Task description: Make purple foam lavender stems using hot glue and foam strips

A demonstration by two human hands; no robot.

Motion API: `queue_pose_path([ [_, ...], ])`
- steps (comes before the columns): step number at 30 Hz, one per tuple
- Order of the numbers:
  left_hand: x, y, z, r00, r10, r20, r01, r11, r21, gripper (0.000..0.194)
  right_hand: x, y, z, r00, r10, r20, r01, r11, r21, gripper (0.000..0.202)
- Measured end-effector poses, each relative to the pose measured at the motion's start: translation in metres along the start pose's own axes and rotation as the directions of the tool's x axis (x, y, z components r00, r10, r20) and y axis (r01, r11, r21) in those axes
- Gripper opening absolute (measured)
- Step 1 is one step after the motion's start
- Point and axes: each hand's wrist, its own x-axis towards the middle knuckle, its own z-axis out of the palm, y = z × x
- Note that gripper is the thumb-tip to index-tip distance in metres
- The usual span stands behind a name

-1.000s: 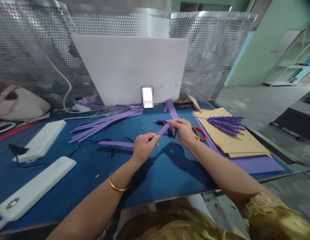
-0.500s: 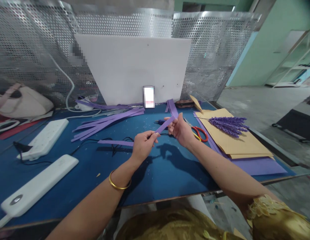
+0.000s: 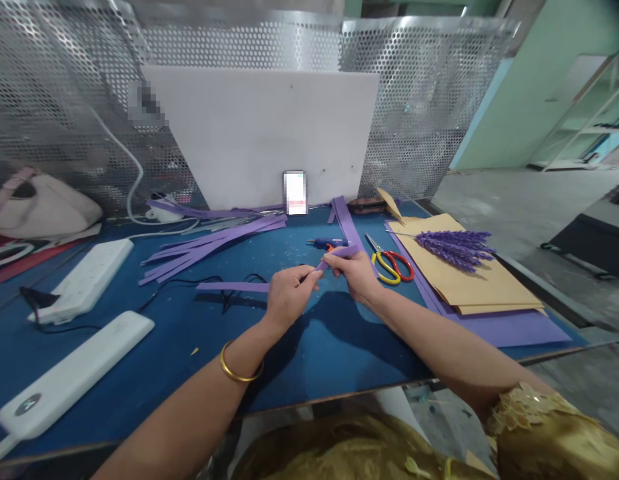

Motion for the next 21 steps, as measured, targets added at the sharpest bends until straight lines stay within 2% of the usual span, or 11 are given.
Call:
queue_pose_path([
  [7,0.001,-0.002,0.0,1.0,-0.018,0.004,0.018,1.0,-0.004,0.031,0.017,-0.003,-0.019,0.994,-0.045,-0.099,0.044,0.999,-0.011,0.031],
  [14,0.002,-0.003,0.0,1.0,-0.019,0.006,0.019,1.0,-0.009,0.032,0.022,-0.003,-0.025,0.995,-0.042,-0.091,0.038,0.998,-0.04,0.036],
  [21,0.002,-0.002,-0.001,1.0,-0.022,0.015,0.022,1.0,0.008,0.031,0.02,-0.003,-0.024,0.996,-0.043,-0.079,0.043,0.999,0.0,0.032],
])
